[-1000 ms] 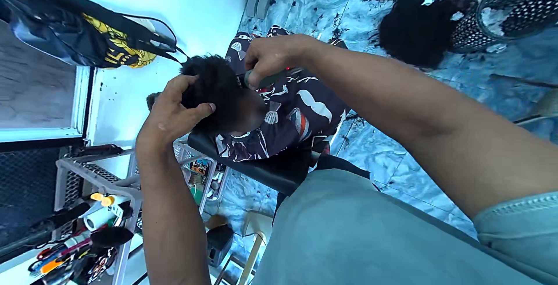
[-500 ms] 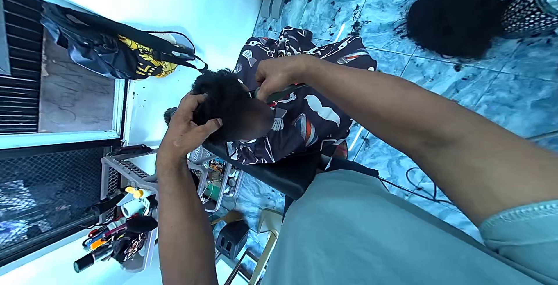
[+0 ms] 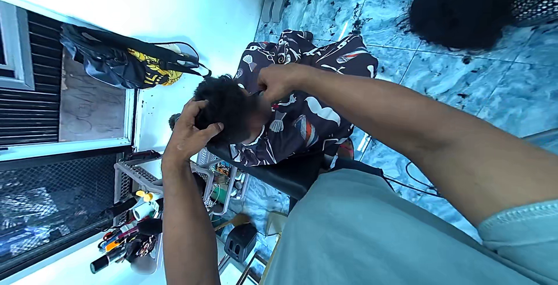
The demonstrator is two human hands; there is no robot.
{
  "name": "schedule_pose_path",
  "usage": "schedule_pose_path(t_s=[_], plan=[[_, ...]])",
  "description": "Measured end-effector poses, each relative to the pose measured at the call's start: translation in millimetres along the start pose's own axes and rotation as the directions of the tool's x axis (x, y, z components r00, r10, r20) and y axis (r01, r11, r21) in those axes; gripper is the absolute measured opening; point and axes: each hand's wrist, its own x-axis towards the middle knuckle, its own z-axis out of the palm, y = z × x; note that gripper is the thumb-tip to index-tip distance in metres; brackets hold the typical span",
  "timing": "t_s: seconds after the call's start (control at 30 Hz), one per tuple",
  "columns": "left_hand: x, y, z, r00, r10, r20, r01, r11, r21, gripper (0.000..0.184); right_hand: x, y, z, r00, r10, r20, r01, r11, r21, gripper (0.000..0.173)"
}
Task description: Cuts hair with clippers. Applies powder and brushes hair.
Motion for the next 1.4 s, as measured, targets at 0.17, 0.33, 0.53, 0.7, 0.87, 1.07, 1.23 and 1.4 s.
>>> schedule_pose_path(t_s=[0.17,0.33,0.53,0.7,0.87,1.07,1.23,1.4], plan=[[2.2,-0.8,-1.2,1.0,-0.009,0.002,0.009,1.0,0.01,0.056,2.6,4.9,11.5,0.996,-0.003,-0.088,0.004,1.0,0.003,0.035],[5.6,0.4,-1.8,1.0,0.002,-0.003,-0.002,1.0,0.009,0.057,-6.3,-10.9,11.0,0.993,-0.039,-0.115,0.042,0.999,0.03,0.036],[7.2,-4.2,-3.2,1.0,0.005,0.009,-0.005,1.0,-0.004,0.058,-18.8,-26.6,17.0,0.991,-0.029,-0.132,0.044,0.993,0.112,0.034],[11.9,-6.7,-4.2,1.0,0.004,0.028,-0.004,1.0,-0.006,0.061,-36.3,-52.9,25.7,0.986,-0.022,-0.167,0.061,0.971,0.233,0.038],[15.0,-5.6,-4.0,1.0,0.018,0.019,-0.018,1.0,-0.026,0.057,-59.4,-51.4,106.2,0.984,0.179,-0.007,-0.13,0.744,0.655,0.036],[16.0,-7.0,-4.3,0.999,0.037,0.032,-0.037,0.999,-0.013,0.057,-46.9,-29.5,131.1,0.967,0.248,0.053,-0.169,0.472,0.865,0.032],[16.2,-6.3,-4.5,0.999,0.045,0.028,-0.045,0.999,0.001,0.057,-51.7,-36.6,106.6,0.981,0.141,0.135,-0.162,0.202,0.966,0.027],[17.3,-8.6,-3.5,0.999,0.043,0.016,-0.043,0.999,-0.013,0.057,-53.6,-45.3,92.2,0.976,0.155,0.154,-0.186,0.221,0.957,0.028]])
